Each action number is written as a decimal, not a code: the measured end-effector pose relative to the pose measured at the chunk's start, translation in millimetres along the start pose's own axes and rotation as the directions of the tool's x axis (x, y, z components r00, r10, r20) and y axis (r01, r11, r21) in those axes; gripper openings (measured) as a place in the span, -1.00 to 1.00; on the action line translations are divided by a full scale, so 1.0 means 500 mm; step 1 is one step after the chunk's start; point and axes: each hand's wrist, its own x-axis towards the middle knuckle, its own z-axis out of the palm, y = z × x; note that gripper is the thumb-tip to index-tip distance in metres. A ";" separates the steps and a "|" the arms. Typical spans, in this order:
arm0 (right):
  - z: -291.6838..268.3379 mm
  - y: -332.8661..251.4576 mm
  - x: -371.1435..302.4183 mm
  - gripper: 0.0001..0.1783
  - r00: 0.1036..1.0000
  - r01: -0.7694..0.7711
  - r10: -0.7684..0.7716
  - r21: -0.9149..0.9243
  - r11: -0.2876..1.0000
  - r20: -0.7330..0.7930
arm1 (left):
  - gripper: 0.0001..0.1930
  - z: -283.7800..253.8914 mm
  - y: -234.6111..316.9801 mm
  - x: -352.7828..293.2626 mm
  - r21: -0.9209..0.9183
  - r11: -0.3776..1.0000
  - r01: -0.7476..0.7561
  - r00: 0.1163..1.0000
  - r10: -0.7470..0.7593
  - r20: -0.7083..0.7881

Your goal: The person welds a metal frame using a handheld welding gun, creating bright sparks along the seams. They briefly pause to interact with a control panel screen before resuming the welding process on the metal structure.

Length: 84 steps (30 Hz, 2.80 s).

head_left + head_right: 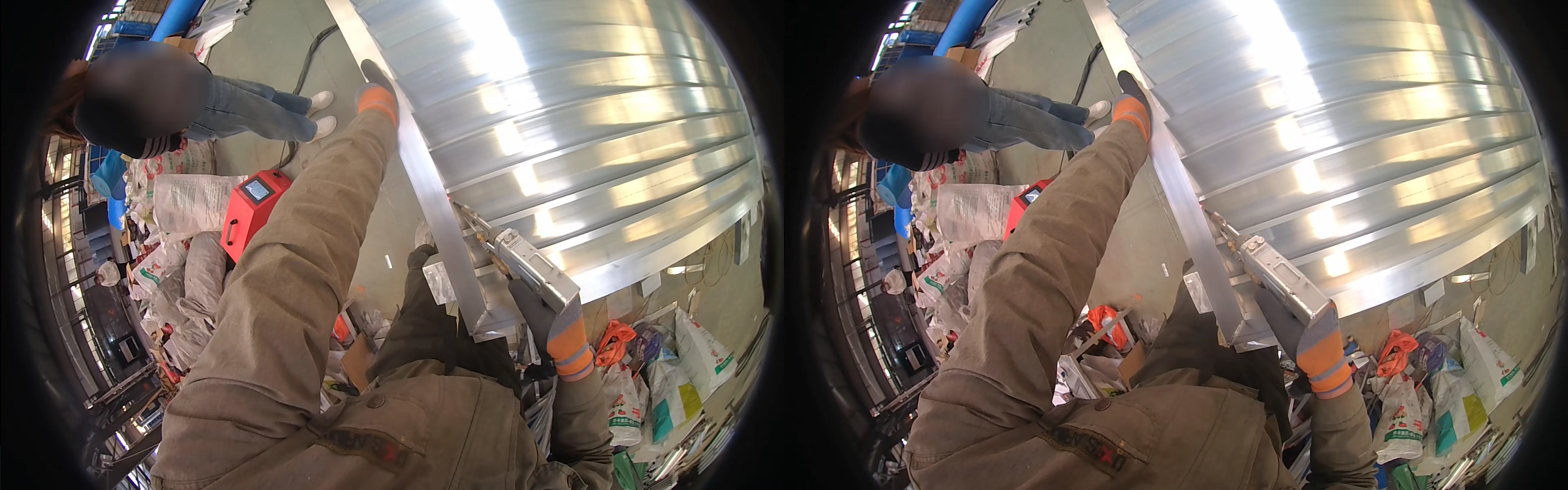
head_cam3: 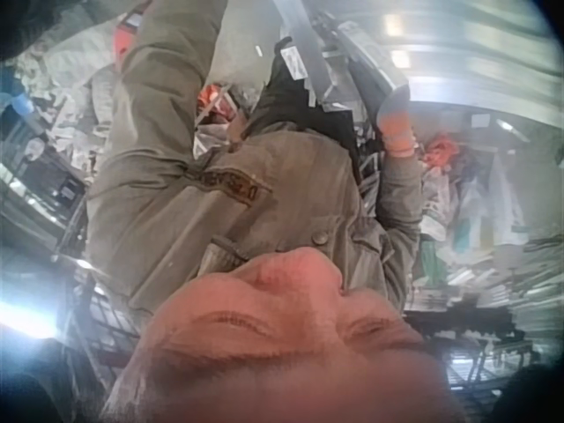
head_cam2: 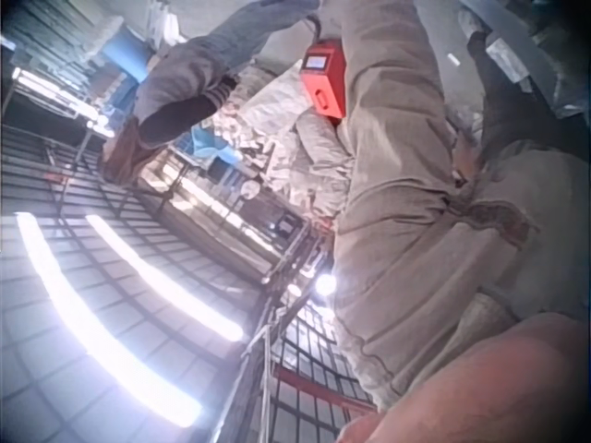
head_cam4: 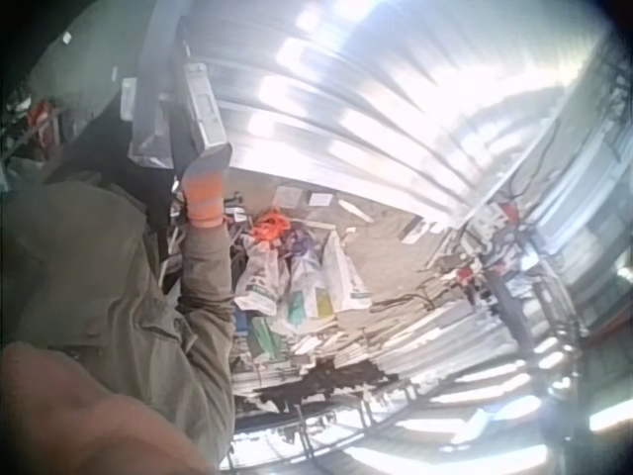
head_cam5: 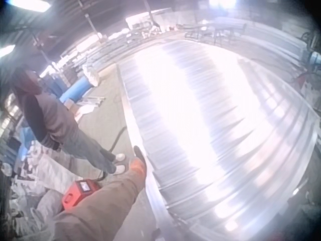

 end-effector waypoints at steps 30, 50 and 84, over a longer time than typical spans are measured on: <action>0.000 -0.007 0.021 -0.66 0.999 0.037 -0.038 -0.094 0.995 -0.004 | -0.05 0.011 0.008 -0.009 0.983 0.026 -0.183 0.925 0.342 0.163; -0.007 -0.018 0.014 -0.62 0.995 -0.098 0.098 0.004 0.995 0.034 | -0.02 -0.021 0.033 -0.052 0.283 0.958 -0.053 0.994 0.079 -0.080; -0.067 -0.112 0.052 -0.51 0.943 -0.279 0.308 -0.207 0.938 0.122 | 0.06 -0.040 0.056 -0.088 -0.112 0.993 0.028 0.991 -0.042 -0.128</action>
